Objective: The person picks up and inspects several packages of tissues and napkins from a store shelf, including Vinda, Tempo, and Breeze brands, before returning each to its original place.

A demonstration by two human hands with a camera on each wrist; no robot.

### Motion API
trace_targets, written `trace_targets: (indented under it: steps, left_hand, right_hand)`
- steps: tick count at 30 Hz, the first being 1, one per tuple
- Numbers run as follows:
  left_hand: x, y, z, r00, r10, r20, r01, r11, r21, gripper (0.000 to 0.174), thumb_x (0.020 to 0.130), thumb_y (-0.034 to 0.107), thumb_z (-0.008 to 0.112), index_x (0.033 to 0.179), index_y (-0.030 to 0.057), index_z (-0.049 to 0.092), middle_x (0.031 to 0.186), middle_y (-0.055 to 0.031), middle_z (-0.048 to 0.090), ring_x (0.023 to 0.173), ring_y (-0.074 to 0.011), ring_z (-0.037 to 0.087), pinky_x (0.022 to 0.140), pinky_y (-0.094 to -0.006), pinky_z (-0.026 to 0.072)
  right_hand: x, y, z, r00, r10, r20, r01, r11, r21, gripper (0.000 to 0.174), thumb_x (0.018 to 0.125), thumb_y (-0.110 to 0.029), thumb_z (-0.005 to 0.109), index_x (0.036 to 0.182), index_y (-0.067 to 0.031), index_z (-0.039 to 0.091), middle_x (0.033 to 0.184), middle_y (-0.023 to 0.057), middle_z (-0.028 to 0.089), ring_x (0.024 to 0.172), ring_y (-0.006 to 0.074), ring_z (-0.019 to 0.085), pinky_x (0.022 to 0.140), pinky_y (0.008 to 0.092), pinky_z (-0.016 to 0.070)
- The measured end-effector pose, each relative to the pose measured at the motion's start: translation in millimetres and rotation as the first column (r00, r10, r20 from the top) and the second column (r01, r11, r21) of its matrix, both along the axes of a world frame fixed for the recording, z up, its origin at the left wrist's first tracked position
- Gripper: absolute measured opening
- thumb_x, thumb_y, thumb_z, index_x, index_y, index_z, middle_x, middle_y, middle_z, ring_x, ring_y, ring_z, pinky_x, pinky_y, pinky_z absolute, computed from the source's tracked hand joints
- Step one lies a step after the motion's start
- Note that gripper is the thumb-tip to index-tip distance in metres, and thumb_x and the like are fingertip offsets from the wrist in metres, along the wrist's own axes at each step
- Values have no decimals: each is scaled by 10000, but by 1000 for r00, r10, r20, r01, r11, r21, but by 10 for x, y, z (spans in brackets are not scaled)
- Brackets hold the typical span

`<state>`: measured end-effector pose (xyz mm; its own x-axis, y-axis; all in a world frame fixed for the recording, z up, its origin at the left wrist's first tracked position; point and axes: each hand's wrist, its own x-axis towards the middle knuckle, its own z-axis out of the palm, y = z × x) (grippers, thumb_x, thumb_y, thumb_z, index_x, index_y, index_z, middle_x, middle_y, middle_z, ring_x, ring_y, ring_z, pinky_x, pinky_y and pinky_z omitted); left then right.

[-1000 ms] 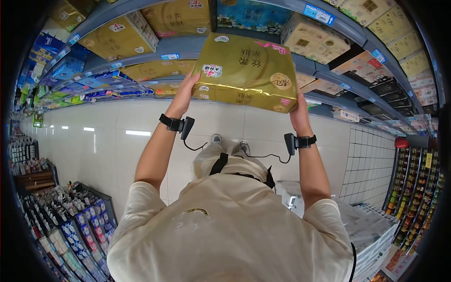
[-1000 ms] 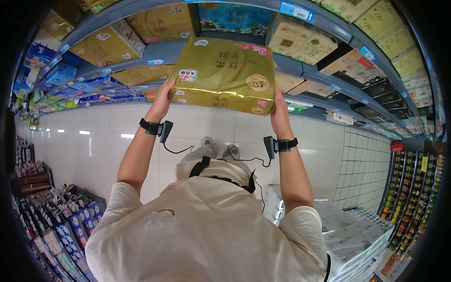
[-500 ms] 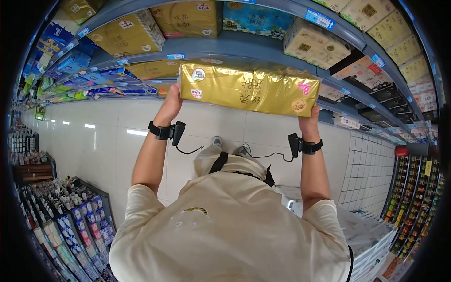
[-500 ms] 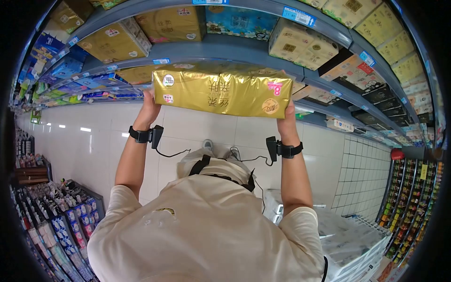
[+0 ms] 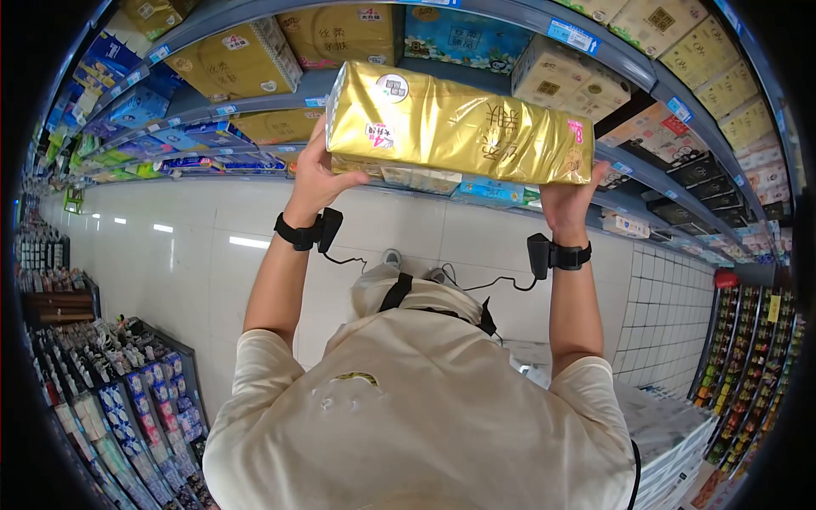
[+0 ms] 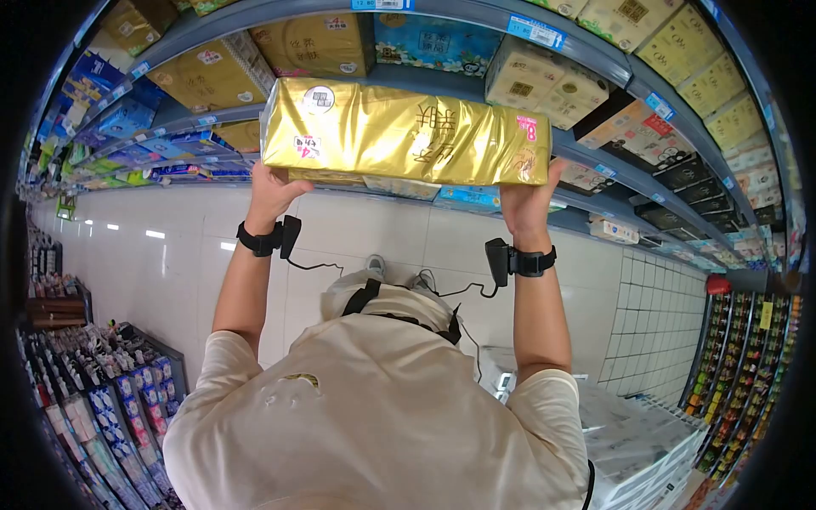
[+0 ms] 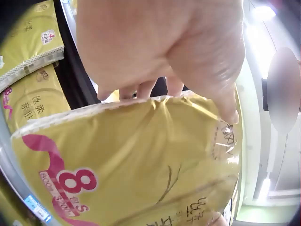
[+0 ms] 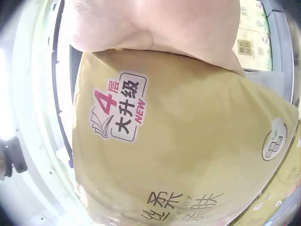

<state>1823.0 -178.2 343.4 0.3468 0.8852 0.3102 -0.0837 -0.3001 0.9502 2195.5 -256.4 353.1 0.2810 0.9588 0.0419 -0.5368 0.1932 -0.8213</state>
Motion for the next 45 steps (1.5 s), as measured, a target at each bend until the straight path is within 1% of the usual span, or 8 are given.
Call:
trace_targets:
  steps: [9, 11, 12, 14, 19, 26, 32, 45]
  left_hand:
    - [44, 152, 313, 964, 65, -260, 23, 946, 323, 936, 687, 306, 886, 1427, -2, 402, 1402, -177, 451, 1291, -304, 442, 1077, -403, 348]
    - [72, 150, 403, 987, 81, -139, -41, 961, 272, 919, 710, 240, 868, 1443, -5, 370, 1368, -152, 502, 1245, -256, 495, 1050, -368, 388]
    - [76, 186, 427, 993, 119, 9, -118, 976, 183, 916, 724, 199, 859, 1453, -3, 344, 1310, -117, 550, 1199, -211, 534, 1024, -336, 421]
    - [-9, 282, 451, 989, 111, 98, -125, 979, 160, 892, 731, 189, 854, 1445, 1, 353, 1299, -114, 555, 1191, -207, 539, 1020, -333, 427]
    - [-179, 348, 549, 951, 100, 291, -119, 992, 47, 765, 790, 170, 814, 1406, 9, 389, 1275, -109, 565, 1158, -197, 559, 1000, -329, 449]
    - [-362, 510, 314, 895, 159, 416, -91, 979, -180, 599, 872, 165, 748, 1360, 7, 439, 1233, -108, 598, 1089, -182, 599, 942, -310, 492]
    - [-565, 623, -199, 927, 257, 273, -158, 928, -337, 526, 918, 211, 704, 1331, -1, 456, 1222, -111, 603, 1074, -180, 599, 923, -309, 496]
    - [-917, 553, -660, 966, 155, -206, -235, 860, -453, 555, 926, 322, 687, 1338, -8, 516, 1247, -105, 628, 1118, -170, 589, 945, -304, 466]
  right_hand:
    - [189, 168, 190, 985, 168, -42, -170, 983, -69, 907, 915, -782, 262, 1501, -93, 332, 1485, 86, 424, 1357, 235, 382, 1124, 407, 274]
    - [371, 297, 87, 552, 769, -322, -610, 636, 473, 856, 945, -736, 266, 1484, -78, 362, 1487, 90, 428, 1347, 240, 411, 1112, 392, 311]
    - [333, 288, 163, 550, 771, -320, -611, 633, 475, 856, 945, -736, 266, 1484, -78, 362, 1487, 90, 428, 1347, 240, 411, 1112, 392, 311]
    - [258, 250, 325, 941, 246, 232, -243, 969, -40, 916, 915, -758, 336, 1495, -49, 325, 1495, 108, 416, 1372, 245, 390, 1121, 380, 312]
    - [14, 257, -74, 903, 180, 390, -249, 960, 132, 1148, 764, -835, 520, 1518, -17, 238, 1542, 110, 340, 1416, 250, 319, 1162, 428, 258]
    - [-430, 300, -253, 840, 230, 492, -294, 954, 55, 953, 754, -413, 842, 1455, -17, 331, 1361, 102, 503, 1255, 206, 492, 1045, 342, 397]
    - [-711, 436, -491, 922, 219, 320, -223, 974, -26, 764, 800, -124, 745, 1448, -26, 353, 1344, 108, 518, 1219, 203, 519, 1033, 338, 412]
    - [-1129, 559, -1064, 954, 247, 169, -208, 953, -219, 695, 829, -58, 716, 1429, -12, 368, 1318, 117, 544, 1186, 210, 551, 1005, 329, 451]
